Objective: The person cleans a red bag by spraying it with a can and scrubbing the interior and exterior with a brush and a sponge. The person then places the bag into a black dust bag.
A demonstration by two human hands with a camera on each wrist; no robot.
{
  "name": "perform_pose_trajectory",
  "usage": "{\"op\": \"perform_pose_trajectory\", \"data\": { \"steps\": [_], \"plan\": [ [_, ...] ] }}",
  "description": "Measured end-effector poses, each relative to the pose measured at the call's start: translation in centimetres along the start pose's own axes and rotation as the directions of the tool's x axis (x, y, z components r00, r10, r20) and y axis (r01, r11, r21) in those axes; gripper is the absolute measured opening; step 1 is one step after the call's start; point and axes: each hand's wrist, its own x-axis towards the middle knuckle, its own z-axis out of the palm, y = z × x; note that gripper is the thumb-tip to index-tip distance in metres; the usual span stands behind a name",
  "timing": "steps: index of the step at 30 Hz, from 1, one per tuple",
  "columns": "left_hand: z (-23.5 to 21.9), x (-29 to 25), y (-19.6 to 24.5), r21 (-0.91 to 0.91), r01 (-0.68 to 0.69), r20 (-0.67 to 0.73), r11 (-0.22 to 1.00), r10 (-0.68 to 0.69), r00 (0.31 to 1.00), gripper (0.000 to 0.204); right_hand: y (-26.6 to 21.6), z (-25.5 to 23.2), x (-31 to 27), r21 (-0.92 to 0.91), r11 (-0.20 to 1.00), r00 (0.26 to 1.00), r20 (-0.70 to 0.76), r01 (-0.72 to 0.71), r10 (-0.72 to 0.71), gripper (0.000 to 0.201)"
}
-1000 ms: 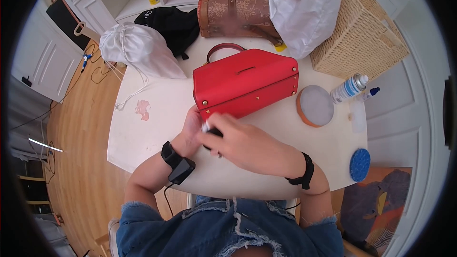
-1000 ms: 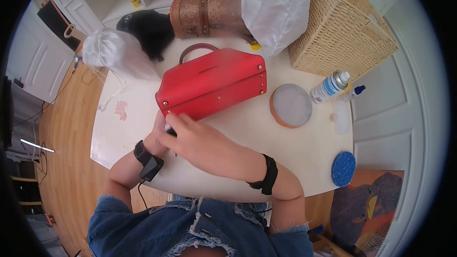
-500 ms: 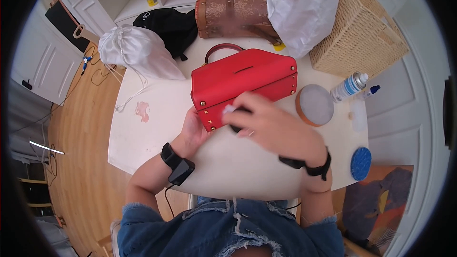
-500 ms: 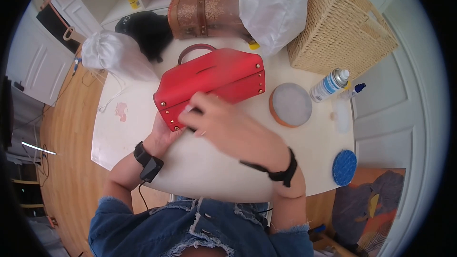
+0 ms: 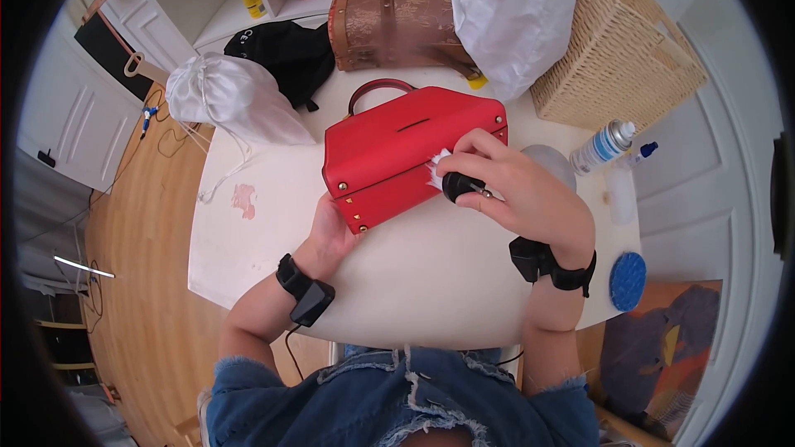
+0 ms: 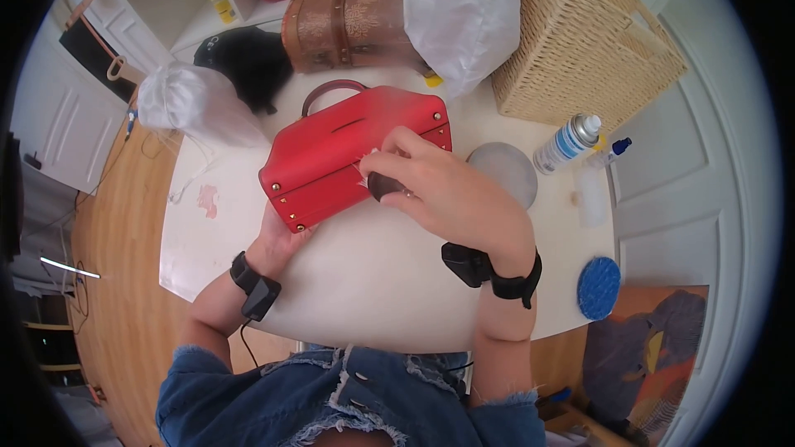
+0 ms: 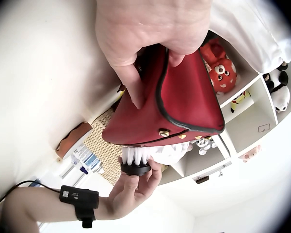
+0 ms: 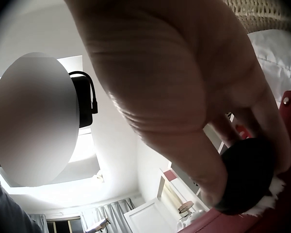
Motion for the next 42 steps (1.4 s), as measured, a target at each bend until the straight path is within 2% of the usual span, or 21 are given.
{"op": "perform_pose_trajectory", "data": {
  "steps": [4,6,8,13,15,18,19,20,24,25,26,27,28,29,30,32,34,36,38,40,42],
  "plan": [
    [0.1,-0.2,0.0,-0.022,-0.019,-0.05,1.0,0.018,0.999,0.041,2.0,-1.3,-0.4,0.014,0.999,0.993,-0.113,-0.043,0.044,0.032],
    [0.2,-0.3,-0.1,-0.027,-0.02,-0.065,0.999,0.018,0.998,0.041,3.1,-2.0,-0.7,0.231,0.963,0.938,-0.281,-0.138,0.202,0.032],
    [0.6,-0.4,-0.2,0.033,-0.041,-0.125,0.999,0.044,0.991,0.04,4.3,-2.7,-1.2,0.2,0.968,0.937,-0.28,-0.154,0.207,0.032],
    [0.2,-0.3,-0.1,0.036,-0.024,-0.083,0.999,0.027,0.996,0.04,6.1,-3.2,-3.1,0.221,0.962,0.951,-0.222,-0.163,0.213,0.033],
    [0.0,-0.2,-0.1,0.052,-0.026,-0.073,0.998,0.03,0.997,0.04,6.2,-3.4,-3.8,0.118,0.956,0.951,-0.13,-0.267,0.282,0.031],
    [0.0,-0.2,-0.1,-0.024,-0.017,-0.022,1.0,0.017,1.0,0.039,6.6,-3.5,-4.3,0.016,0.953,0.952,-0.053,-0.302,0.302,0.029],
    [0.7,-0.3,-0.2,-0.014,-0.026,-0.068,1.0,0.025,0.997,0.038,6.4,-3.5,-4.3,0.014,0.953,0.951,-0.055,-0.302,0.303,0.029],
    [1.1,-0.4,-0.3,-0.003,-0.035,-0.114,0.999,0.034,0.993,0.037,6.0,-3.6,-4.2,-0.011,0.937,0.936,-0.063,-0.348,0.347,0.028],
    [0.8,-0.3,-0.1,-0.031,-0.023,-0.1,0.999,0.02,0.995,0.037,4.3,-3.8,-4.2,-0.112,0.893,0.897,-0.135,-0.436,0.421,0.027],
    [0.4,-0.2,0.0,-0.051,-0.009,-0.04,0.999,0.007,0.999,0.038,4.0,-3.7,-4.3,-0.119,0.894,0.898,-0.14,-0.433,0.416,0.027],
    [0.1,-0.1,0.0,-0.071,0.007,0.022,0.997,-0.006,1.0,0.04,3.6,-3.7,-4.5,-0.123,0.9,0.897,-0.213,-0.418,0.387,0.026],
    [-0.1,0.0,-0.1,-0.074,0.006,0.035,0.997,-0.003,0.999,0.04,3.2,-3.7,-4.6,-0.133,0.906,0.891,-0.284,-0.402,0.354,0.026],
    [0.3,0.0,-0.2,-0.021,-0.022,-0.023,1.0,0.022,1.0,0.039,2.8,-3.9,-4.8,-0.146,0.905,0.892,-0.288,-0.401,0.349,0.026],
    [0.7,0.0,-0.3,0.035,-0.046,-0.083,0.998,0.048,0.995,0.039,2.3,-3.9,-5.0,-0.167,0.883,0.874,-0.307,-0.439,0.376,0.026],
    [1.2,-0.1,-0.3,0.034,-0.043,-0.078,0.998,0.046,0.996,0.039,2.0,-4.0,-5.1,-0.181,0.859,0.853,-0.328,-0.478,0.406,0.025],
    [2.2,-0.4,-0.5,0.115,-0.069,-0.197,0.991,0.091,0.976,0.039,1.6,-4.5,-6.0,-0.227,0.822,0.837,-0.318,-0.522,0.444,0.025],
    [1.5,-0.4,-0.5,0.08,-0.057,-0.149,0.995,0.068,0.986,0.039,1.5,-4.9,-7.3,-0.271,0.776,0.815,-0.305,-0.57,0.492,0.025],
    [1.1,-0.2,-0.4,0.042,-0.048,-0.095,0.998,0.052,0.994,0.039,1.2,-5.0,-8.8,-0.38,0.653,0.756,-0.352,-0.655,0.552,0.024],
    [1.3,-0.3,-0.5,0.053,-0.054,-0.074,0.997,0.058,0.996,0.039,2.4,-4.8,-11.0,-0.439,0.637,0.773,-0.324,-0.634,0.545,0.024],
    [1.5,-0.3,-0.4,0.065,-0.056,-0.072,0.996,0.061,0.996,0.039,3.3,-4.1,-12.8,-0.378,0.586,0.683,-0.213,-0.717,0.698,0.025],
    [1.3,-0.2,-0.4,0.079,-0.06,-0.074,0.995,0.065,0.995,0.038,4.5,-3.0,-14.4,-0.417,0.534,0.657,-0.246,-0.735,0.713,0.026]
  ]
}}
